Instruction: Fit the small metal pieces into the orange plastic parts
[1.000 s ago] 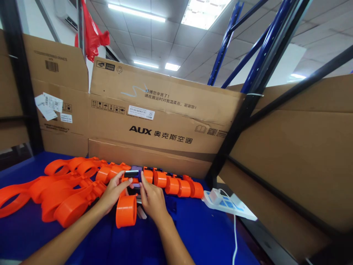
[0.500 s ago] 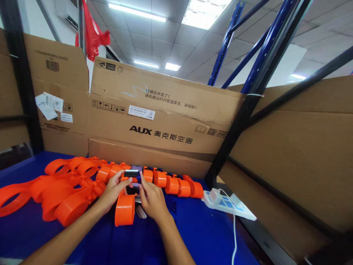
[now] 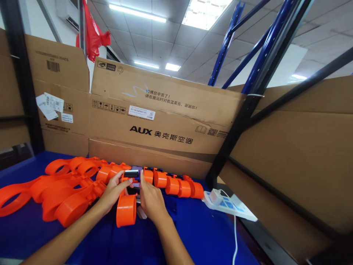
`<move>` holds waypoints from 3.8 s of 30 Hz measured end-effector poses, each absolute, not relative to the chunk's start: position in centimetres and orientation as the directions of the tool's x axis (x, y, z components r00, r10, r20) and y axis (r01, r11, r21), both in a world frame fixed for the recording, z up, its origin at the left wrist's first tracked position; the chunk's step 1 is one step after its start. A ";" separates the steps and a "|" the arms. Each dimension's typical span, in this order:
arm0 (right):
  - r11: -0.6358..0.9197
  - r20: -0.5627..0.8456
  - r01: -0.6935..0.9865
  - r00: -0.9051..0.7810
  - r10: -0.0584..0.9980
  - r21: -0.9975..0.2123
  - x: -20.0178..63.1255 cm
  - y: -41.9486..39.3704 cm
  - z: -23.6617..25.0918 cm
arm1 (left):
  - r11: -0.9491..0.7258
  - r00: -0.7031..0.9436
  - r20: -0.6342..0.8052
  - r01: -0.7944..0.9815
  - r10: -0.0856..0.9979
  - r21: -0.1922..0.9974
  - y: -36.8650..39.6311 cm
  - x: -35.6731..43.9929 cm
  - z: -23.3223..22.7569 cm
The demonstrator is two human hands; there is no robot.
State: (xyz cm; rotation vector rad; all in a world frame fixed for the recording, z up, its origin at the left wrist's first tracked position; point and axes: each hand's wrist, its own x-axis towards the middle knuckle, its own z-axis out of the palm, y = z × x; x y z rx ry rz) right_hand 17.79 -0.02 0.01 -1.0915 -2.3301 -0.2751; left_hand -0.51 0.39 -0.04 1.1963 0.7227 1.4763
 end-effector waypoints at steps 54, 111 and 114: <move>0.380 0.368 0.039 -0.185 0.911 -0.924 17.0 -0.4 1.7 | 0.247 0.498 0.092 -0.572 0.862 0.782 -0.7 0.0 0.3; 0.430 0.426 -0.034 -0.225 0.876 -0.902 17.0 -1.4 2.6 | 0.127 0.360 0.245 -0.755 0.900 0.644 0.3 -0.4 -0.7; 0.443 0.438 -0.030 -0.231 0.869 -0.896 16.8 -1.9 2.7 | 0.111 0.352 0.236 -0.735 0.906 0.669 0.0 0.0 -0.7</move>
